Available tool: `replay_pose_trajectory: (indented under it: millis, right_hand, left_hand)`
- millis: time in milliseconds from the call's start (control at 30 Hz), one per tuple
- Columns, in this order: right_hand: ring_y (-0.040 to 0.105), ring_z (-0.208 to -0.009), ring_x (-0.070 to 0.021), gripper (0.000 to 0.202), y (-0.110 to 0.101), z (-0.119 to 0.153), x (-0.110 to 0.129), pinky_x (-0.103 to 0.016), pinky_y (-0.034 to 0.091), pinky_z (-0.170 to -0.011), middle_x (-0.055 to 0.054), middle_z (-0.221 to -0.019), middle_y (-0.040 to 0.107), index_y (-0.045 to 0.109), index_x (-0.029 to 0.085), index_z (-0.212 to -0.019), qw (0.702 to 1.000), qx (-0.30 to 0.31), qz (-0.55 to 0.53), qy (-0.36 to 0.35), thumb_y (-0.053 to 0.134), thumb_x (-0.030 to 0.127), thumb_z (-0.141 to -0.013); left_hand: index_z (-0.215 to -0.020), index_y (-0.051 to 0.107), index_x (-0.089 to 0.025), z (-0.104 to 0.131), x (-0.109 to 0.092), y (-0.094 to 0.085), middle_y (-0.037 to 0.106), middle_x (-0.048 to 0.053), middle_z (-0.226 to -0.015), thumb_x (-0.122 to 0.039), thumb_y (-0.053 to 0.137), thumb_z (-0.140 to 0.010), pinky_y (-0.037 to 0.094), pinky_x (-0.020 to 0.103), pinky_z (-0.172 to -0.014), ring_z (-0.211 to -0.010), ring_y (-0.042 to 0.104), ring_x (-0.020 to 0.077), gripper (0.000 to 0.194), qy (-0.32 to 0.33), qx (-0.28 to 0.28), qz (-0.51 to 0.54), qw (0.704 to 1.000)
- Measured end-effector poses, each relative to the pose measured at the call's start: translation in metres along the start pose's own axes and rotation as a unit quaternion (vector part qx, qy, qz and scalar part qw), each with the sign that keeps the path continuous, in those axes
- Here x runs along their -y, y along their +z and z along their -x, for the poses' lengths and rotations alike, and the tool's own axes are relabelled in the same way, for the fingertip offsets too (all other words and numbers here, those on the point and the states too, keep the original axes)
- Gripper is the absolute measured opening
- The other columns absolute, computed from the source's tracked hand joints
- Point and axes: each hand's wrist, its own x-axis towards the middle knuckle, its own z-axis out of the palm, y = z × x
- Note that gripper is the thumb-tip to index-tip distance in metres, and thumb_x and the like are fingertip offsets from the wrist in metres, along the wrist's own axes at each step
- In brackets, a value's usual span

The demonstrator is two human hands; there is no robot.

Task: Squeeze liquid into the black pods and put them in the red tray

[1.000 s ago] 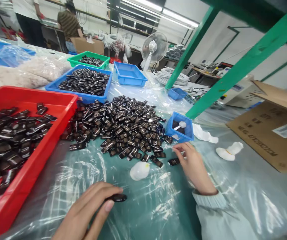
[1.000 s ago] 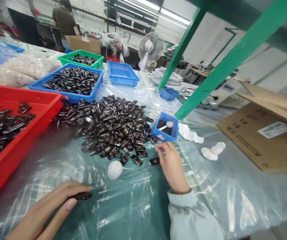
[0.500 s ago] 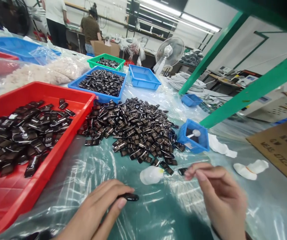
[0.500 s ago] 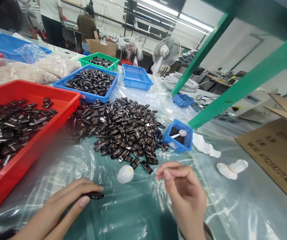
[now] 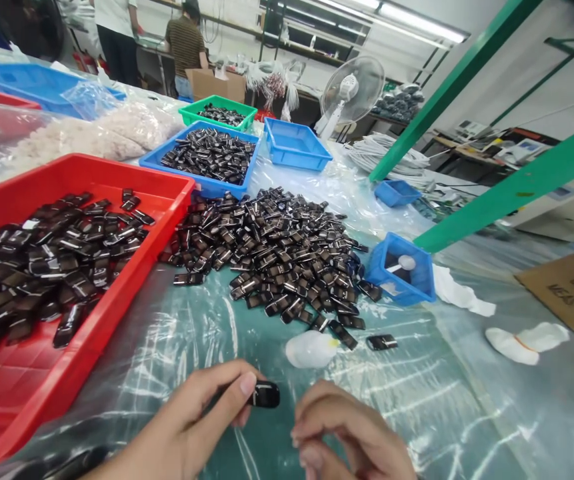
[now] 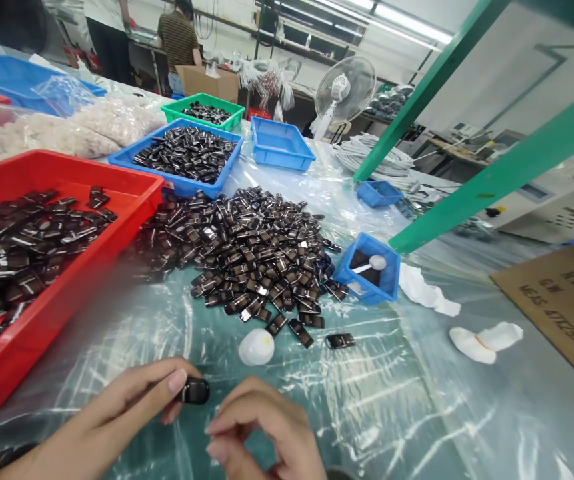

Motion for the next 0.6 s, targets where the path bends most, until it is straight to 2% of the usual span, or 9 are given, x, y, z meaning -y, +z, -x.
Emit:
replay_pose_trajectory:
  millis: [133, 233, 300, 467, 600]
  right_hand:
    - [0.059, -0.055, -0.0036, 0.012, 0.006, -0.001, 0.0, -0.012, 0.05, -0.05, 0.005, -0.074, 0.062, 0.075, 0.03, -0.081, 0.978, -0.049, -0.159, 0.123, 0.08, 0.022, -0.073]
    - [0.063, -0.052, -0.0025, 0.012, 0.01, -0.004, 0.003, -0.011, 0.05, -0.049, 0.006, -0.07, 0.065, 0.076, 0.028, -0.073, 0.969, -0.042, -0.189, 0.152, 0.085, 0.023, -0.066]
    - [0.066, -0.054, -0.0033, 0.016, 0.011, -0.006, 0.004, -0.01, 0.051, -0.048, 0.006, -0.069, 0.068, 0.077, 0.028, -0.073, 0.965, -0.034, -0.201, 0.166, 0.087, 0.02, -0.063]
    - [0.073, -0.063, -0.0056, 0.011, 0.011, -0.009, 0.008, -0.01, 0.054, -0.05, 0.006, -0.073, 0.076, 0.076, 0.026, -0.079, 0.954, -0.022, -0.233, 0.189, 0.08, 0.017, -0.073]
    - [0.074, -0.068, -0.0073, 0.008, 0.009, -0.011, 0.008, -0.011, 0.054, -0.051, 0.004, -0.075, 0.078, 0.071, 0.022, -0.08, 0.941, -0.005, -0.263, 0.213, 0.076, 0.017, -0.078]
  left_hand:
    - [-0.076, 0.054, -0.021, 0.005, -0.003, 0.002, 0.049, -0.003, -0.067, -0.048, 0.035, -0.096, 0.039, 0.023, -0.067, -0.069, 0.05, 0.0148, 0.039, -0.005, 0.034, 0.003, 0.999]
    - [-0.08, 0.057, -0.021, 0.004, -0.001, 0.002, 0.049, -0.003, -0.066, -0.047, 0.034, -0.095, 0.039, 0.023, -0.066, -0.067, 0.05, 0.015, 0.038, 0.009, 0.066, 0.019, 0.998]
    - [-0.08, 0.057, -0.021, 0.002, 0.0, 0.002, 0.049, -0.003, -0.066, -0.048, 0.034, -0.095, 0.039, 0.023, -0.065, -0.067, 0.049, 0.0149, 0.039, 0.007, 0.068, 0.038, 0.997]
    - [-0.08, 0.057, -0.02, 0.003, -0.001, -0.001, 0.052, -0.003, -0.069, -0.049, 0.035, -0.096, 0.039, 0.022, -0.069, -0.07, 0.05, 0.0146, 0.04, -0.021, 0.07, 0.052, 0.996]
    - [-0.078, 0.056, -0.02, 0.005, -0.006, -0.002, 0.052, -0.002, -0.07, -0.05, 0.033, -0.096, 0.039, 0.023, -0.069, -0.071, 0.05, 0.0144, 0.042, -0.017, 0.082, 0.058, 0.995]
